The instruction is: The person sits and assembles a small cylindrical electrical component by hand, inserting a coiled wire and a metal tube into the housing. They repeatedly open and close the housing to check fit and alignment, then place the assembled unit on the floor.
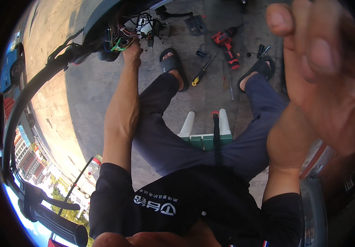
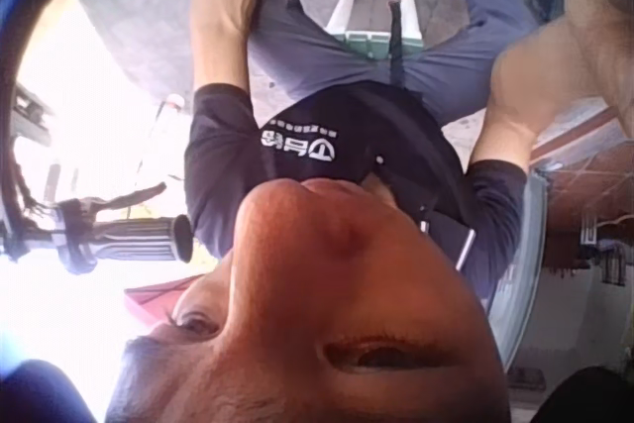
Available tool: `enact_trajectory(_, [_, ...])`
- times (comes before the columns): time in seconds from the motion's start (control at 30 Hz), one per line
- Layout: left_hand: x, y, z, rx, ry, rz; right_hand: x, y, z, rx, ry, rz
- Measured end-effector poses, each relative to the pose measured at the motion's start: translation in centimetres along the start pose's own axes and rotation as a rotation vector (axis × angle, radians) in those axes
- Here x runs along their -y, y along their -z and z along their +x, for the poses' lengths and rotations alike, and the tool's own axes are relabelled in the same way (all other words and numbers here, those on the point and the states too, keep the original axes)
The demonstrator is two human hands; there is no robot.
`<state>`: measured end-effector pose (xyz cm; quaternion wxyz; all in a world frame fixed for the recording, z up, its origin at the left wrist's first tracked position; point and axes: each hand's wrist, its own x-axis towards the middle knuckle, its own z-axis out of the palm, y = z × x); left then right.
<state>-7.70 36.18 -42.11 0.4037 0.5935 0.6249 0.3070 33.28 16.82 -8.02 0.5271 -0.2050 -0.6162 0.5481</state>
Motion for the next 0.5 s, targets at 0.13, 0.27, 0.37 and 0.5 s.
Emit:
enact_trajectory(0.13, [-2.5,1.4,-1.2,0.051,-0.031,0.079,-10.7,-4.5,0.6,-0.69,-0.308,-0.219])
enact_trajectory(0.27, [-6.6,2.2,-3.1,0.139,0.326,-0.183,-14.1,-5.9,1.9,-0.549,-0.431,-0.34])
enact_trajectory(0.37, [-9.0,3.3,-3.8,0.212,0.512,-0.347,-14.5,-5.7,1.8,-0.485,-0.465,-0.343])
enact_trajectory(0.5, [-10.8,3.1,-4.5,0.224,0.61,-0.438,-14.7,-5.0,1.7,-0.49,-0.527,-0.302])
